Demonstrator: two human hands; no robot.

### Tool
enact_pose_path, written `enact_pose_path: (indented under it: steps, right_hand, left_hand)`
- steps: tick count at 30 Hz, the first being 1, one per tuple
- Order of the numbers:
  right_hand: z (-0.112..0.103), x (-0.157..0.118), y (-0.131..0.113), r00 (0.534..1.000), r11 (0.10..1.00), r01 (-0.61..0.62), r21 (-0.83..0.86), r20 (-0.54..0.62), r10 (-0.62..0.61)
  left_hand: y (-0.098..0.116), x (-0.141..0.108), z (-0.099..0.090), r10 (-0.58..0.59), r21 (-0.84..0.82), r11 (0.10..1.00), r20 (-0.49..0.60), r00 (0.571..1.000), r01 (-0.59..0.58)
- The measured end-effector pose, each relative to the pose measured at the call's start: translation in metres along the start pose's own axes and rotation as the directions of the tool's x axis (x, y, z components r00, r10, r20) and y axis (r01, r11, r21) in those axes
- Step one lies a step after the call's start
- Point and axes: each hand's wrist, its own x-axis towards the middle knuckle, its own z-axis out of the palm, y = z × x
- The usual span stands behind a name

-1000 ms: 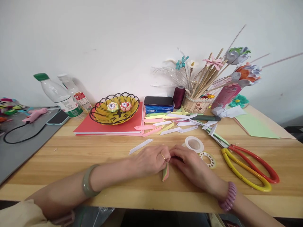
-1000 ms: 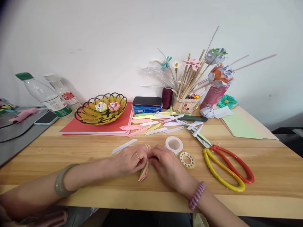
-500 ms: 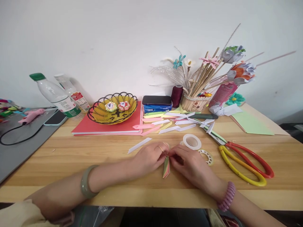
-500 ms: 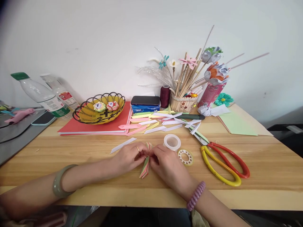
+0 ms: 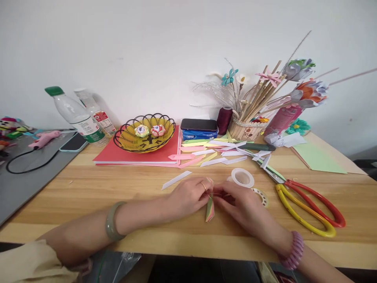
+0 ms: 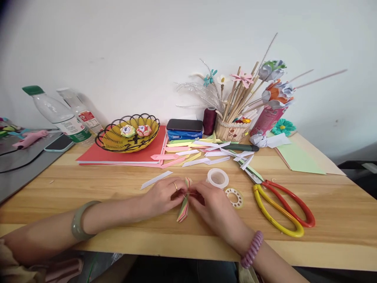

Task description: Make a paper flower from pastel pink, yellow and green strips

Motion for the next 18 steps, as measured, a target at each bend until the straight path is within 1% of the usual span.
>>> enact_pose_path:
  steps: [2, 4, 9, 12, 16, 18]
  right_hand:
    - [0.000, -0.001, 0.000, 0.999, 0.997, 0.032, -0.066, 0.009, -0.032]
    - [0.001, -0.002, 0.000, 0.999, 0.992, 0.030, -0.119, -0.007, -0.031]
    - [0.007, -0.007, 0.001, 0.999, 0.985, 0.027, -0.171, -0.019, -0.030]
    - [0.005, -0.009, 0.000, 0.997, 0.978, 0.076, -0.194, 0.002, -0.077]
    - [0.001, -0.009, 0.000, 0.988, 0.964, 0.153, -0.216, 0.017, -0.153]
    - [0.000, -0.010, 0.001, 0.984, 0.960, 0.176, -0.219, 0.017, -0.176]
  left_hand:
    - [0.001, 0.000, -0.001, 0.000, 0.004, 1.000, -0.012, 1.000, 0.000]
    - [0.002, -0.001, -0.001, 0.011, 0.038, 0.999, -0.020, 1.000, -0.011]
    - [0.001, -0.006, -0.001, 0.117, 0.160, 0.980, -0.010, 0.993, -0.114]
    - [0.000, -0.008, -0.002, 0.129, 0.196, 0.973, -0.011, 0.992, -0.124]
    - [0.000, -0.010, -0.006, 0.132, 0.201, 0.971, -0.010, 0.991, -0.127]
    - [0.001, -0.011, -0.008, 0.160, 0.198, 0.967, 0.006, 0.987, -0.158]
